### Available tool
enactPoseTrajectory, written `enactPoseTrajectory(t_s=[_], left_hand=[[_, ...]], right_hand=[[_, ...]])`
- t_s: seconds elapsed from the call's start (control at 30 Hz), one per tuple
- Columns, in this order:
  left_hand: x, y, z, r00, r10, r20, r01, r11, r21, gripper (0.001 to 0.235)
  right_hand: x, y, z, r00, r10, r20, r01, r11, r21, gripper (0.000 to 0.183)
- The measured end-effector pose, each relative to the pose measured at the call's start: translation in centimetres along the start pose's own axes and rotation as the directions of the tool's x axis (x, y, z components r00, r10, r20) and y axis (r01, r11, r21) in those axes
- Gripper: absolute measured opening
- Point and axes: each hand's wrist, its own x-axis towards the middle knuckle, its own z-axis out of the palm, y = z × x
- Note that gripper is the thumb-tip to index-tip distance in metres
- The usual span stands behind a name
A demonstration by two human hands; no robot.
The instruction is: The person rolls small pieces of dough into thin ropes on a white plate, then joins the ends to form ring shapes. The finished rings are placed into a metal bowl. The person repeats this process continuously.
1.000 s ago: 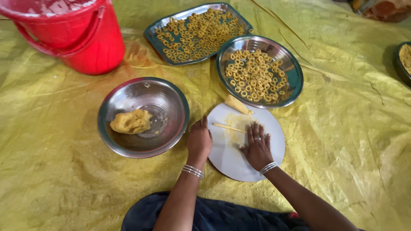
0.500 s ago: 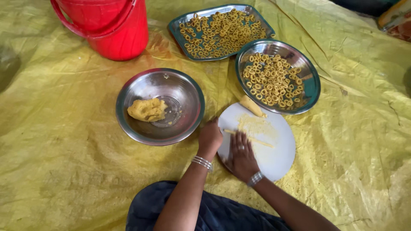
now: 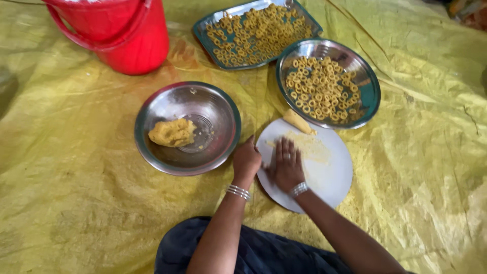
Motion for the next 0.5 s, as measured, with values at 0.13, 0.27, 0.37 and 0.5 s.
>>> enactPoseTrajectory(t_s=[0.13,0.27,0.37,0.5], left_hand=[[-0.6,0.7,-0.3,0.999,-0.032,0.039,0.033,0.999,-0.024,0.047],[-0.7,1.0,0.1,0.973,0.207,-0.102,-0.193,0.972,0.133,0.047],[-0.7,0.4,0.4,0.961,0.243,-0.13,-0.227,0.965,0.129,0.047],[-0.4,0.3,0.8,0.973,0.202,-0.112,-0.188,0.974,0.124,0.047]], right_hand=[[-1.1,-0.3,0.1,0.997,0.023,0.079,-0.026,0.999,0.037,0.101],[-5.8,0.5,-0.4,0.983,0.062,0.171,-0.06,0.998,-0.018,0.103],[-6.2,2.4,-0.5,0.983,0.086,0.165,-0.087,0.996,-0.001,0.104],[-2.7,4.3,-0.8,0.998,0.057,-0.002,-0.057,0.998,0.014,0.099]])
